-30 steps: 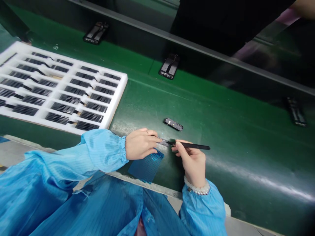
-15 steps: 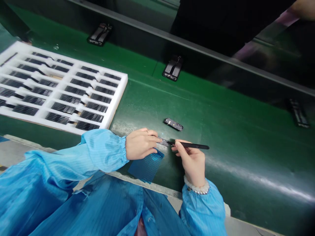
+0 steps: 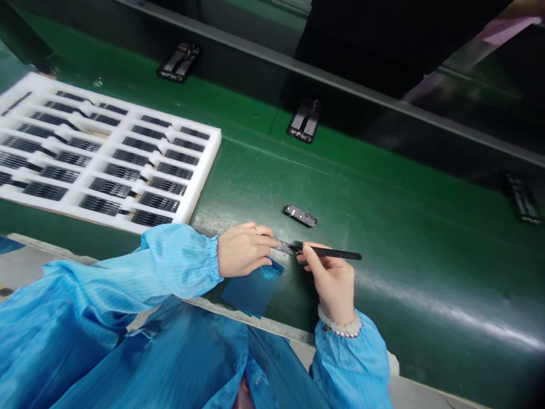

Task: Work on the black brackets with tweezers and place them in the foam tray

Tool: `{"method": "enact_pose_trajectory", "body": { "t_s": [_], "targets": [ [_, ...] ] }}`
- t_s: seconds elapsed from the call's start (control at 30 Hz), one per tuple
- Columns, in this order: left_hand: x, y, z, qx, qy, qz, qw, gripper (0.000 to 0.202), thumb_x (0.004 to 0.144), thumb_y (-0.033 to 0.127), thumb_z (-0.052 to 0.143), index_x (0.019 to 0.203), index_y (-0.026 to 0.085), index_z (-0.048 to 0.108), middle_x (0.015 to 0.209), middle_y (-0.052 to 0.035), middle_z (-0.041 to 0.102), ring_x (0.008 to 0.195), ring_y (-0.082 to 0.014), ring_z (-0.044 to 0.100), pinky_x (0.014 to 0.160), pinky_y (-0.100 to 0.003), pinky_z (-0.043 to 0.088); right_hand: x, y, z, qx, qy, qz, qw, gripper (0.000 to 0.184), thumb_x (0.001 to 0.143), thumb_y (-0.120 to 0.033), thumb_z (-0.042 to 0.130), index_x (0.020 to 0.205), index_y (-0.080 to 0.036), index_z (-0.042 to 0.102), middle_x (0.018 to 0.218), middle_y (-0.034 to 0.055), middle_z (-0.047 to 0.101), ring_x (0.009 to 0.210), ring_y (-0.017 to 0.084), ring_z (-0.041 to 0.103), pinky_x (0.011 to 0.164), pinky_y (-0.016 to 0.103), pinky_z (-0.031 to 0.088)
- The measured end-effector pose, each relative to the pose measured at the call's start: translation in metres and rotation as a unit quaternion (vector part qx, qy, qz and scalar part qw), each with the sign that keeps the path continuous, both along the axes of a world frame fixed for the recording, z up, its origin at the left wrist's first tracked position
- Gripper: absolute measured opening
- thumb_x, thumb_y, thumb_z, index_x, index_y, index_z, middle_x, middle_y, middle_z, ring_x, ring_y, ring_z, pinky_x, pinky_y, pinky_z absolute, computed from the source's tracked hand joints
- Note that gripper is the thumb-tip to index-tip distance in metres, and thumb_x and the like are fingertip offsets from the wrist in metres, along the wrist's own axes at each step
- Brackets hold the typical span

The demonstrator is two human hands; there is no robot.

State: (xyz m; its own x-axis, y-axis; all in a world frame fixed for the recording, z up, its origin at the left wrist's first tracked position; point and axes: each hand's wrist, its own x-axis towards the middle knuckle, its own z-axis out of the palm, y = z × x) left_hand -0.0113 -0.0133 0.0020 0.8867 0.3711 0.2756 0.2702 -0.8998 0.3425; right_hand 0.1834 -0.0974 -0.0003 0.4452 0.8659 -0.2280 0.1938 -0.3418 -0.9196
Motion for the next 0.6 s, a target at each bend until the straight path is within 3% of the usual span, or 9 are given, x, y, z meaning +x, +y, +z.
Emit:
{"method": "enact_pose_trajectory", "body": {
  "t_s": [0.17,0.37,0.47,0.6],
  "targets": [
    [-0.001,0.0,0.0,-0.004,0.015,-0.003,1.0,0.023,0.09,0.03,0.054,0.078,0.017,0.068,0.111,0.0005,0.069,0.105,-0.0187,0.057,0.077,-0.032,0.039,-0.003,-0.009,-0.003,0.066,-0.122,0.055,0.989,0.026,0.08,-0.039,0.062,0.089,-0.017,0.07,0.086,0.0082,0.072,0.068,0.018,0.069,0.056,0.029,0.055],
    [0.0,-0.001,0.0,0.001,0.011,0.003,1.0,0.021,0.089,0.029,0.056,0.078,0.017,0.068,0.11,0.0012,0.069,0.104,-0.0181,0.057,0.077,-0.032,0.04,-0.013,-0.015,0.001,0.179,-0.291,0.111,0.933,0.012,0.086,-0.023,0.058,0.094,-0.019,0.065,0.086,0.0061,0.07,0.076,0.016,0.067,0.061,0.026,0.056],
    [0.0,-0.001,0.0,0.009,-0.005,0.004,1.0,0.02,0.088,0.029,0.057,0.075,0.017,0.067,0.108,0.0018,0.07,0.102,-0.0181,0.058,0.076,-0.032,0.04,-0.014,-0.016,0.001,0.196,-0.308,0.124,0.923,0.012,0.086,-0.02,0.058,0.096,-0.019,0.064,0.087,0.0056,0.069,0.076,0.015,0.067,0.064,0.026,0.057],
    [0.0,-0.001,-0.001,0.011,-0.004,0.002,1.0,0.02,0.088,0.029,0.057,0.076,0.017,0.068,0.108,0.0014,0.07,0.102,-0.0182,0.058,0.076,-0.032,0.04,-0.011,-0.017,-0.001,0.197,-0.277,0.104,0.935,0.012,0.085,-0.02,0.059,0.096,-0.019,0.064,0.088,0.0055,0.069,0.075,0.015,0.067,0.06,0.025,0.056]
  ]
}}
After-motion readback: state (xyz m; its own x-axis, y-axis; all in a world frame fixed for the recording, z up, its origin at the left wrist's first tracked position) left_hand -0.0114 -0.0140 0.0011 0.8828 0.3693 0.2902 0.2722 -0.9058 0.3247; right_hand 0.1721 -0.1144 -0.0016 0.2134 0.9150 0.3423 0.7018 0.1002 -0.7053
